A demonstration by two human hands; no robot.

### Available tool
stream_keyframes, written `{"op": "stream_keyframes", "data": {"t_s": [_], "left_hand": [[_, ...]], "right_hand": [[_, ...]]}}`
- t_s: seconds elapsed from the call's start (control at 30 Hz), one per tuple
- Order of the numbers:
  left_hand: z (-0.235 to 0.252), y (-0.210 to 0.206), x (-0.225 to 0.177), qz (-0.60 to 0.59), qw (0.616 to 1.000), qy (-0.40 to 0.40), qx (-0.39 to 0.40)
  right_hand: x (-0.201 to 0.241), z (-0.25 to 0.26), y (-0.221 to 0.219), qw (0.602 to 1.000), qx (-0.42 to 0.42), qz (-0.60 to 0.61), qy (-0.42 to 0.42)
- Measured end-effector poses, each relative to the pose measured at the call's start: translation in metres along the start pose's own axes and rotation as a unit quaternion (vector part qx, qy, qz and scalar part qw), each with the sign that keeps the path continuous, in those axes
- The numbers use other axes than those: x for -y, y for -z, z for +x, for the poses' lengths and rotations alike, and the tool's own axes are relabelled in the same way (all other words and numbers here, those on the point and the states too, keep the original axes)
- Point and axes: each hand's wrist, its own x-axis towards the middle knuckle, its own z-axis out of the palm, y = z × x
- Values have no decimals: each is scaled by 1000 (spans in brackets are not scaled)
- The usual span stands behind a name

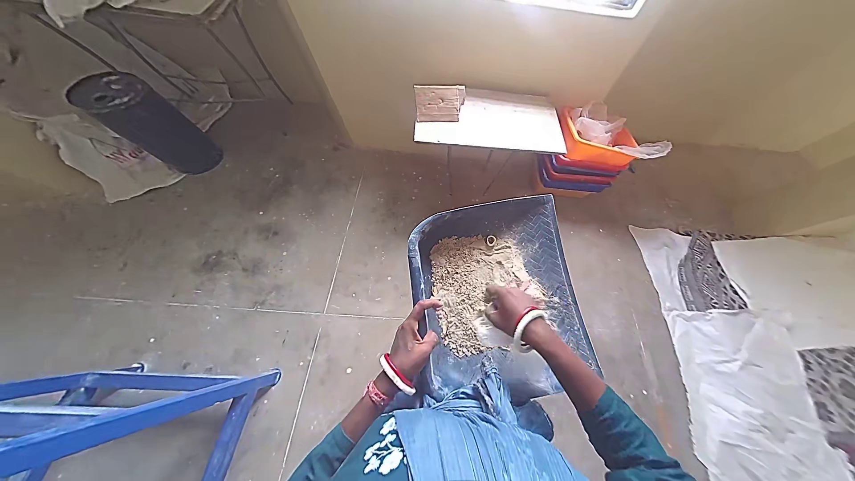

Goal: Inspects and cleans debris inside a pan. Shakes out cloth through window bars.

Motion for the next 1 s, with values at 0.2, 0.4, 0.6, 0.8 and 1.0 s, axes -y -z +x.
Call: {"op": "stream_keyframes", "data": {"t_s": [0.2, 0.4, 0.6, 0.8, 1.0], "left_hand": [[30, -26, -9, 8, 1000, 17, -20], [53, -47, -16, 7, 999, 35, -36], [72, -62, -24, 28, 998, 44, -38], [81, -71, -26, 37, 997, 55, -38], [89, -78, -28, 37, 998, 42, -30]], "right_hand": [[25, 43, 4, 992, 95, -28, 78], [23, 63, 10, 984, 127, -81, 91], [-28, 68, 66, 994, 56, 18, 89], [-80, 107, 132, 995, -69, 75, 24], [-66, 160, 143, 989, -95, -1, -117]]}}
